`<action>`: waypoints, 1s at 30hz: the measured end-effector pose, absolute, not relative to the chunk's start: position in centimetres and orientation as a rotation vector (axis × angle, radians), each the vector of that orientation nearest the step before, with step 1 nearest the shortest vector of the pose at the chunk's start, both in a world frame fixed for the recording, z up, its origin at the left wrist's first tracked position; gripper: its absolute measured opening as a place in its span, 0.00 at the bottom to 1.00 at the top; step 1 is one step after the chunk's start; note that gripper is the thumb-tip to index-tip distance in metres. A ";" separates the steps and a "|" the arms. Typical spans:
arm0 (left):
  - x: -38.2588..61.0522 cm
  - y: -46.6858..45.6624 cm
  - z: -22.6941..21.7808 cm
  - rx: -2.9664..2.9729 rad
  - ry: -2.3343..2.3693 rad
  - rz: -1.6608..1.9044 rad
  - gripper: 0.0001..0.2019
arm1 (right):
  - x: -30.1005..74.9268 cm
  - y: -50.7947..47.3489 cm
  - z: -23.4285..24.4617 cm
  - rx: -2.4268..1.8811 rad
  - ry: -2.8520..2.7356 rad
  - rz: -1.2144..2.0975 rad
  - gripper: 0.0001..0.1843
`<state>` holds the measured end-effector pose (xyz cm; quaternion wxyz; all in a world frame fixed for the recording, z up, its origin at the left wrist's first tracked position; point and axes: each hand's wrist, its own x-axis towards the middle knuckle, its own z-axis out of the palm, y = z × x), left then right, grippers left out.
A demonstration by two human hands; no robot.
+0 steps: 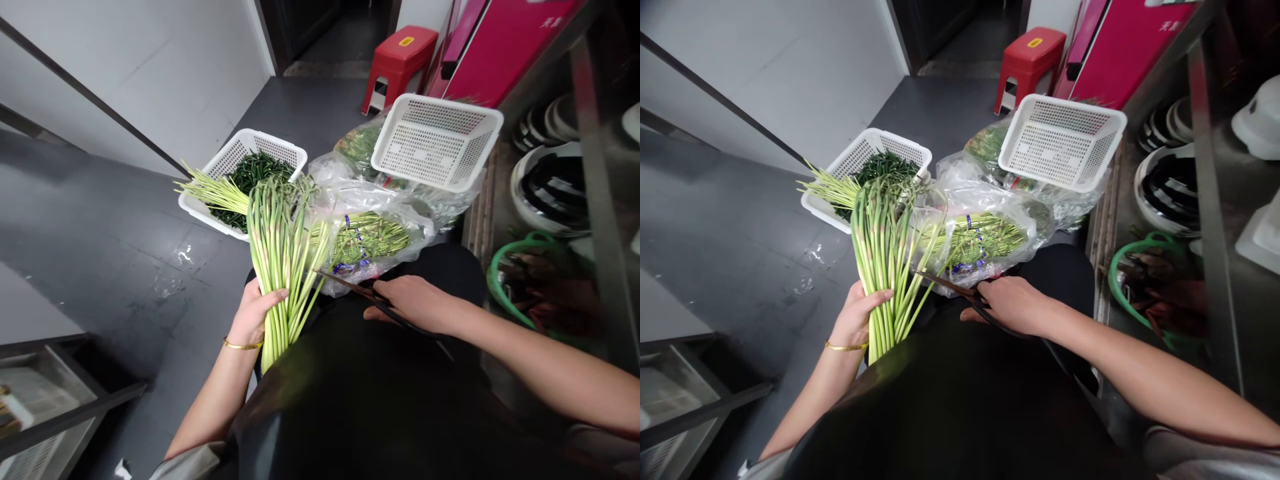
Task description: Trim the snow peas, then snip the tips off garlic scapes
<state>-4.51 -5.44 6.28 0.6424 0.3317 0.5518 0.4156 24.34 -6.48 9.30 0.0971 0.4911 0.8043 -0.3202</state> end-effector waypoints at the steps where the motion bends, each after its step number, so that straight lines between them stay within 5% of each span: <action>1: -4.6 -5.4 6.2 0.752 1.259 0.956 0.16 | 24.4 -6.8 9.2 1.461 2.373 -0.946 0.24; 20: -4.7 -5.7 6.6 0.783 1.237 0.913 0.18 | 23.8 -4.5 10.1 1.560 2.481 -0.783 0.26; 30: -6.9 -6.1 6.7 0.667 1.276 1.052 0.18 | 27.2 -5.5 8.8 1.606 2.541 -1.281 0.24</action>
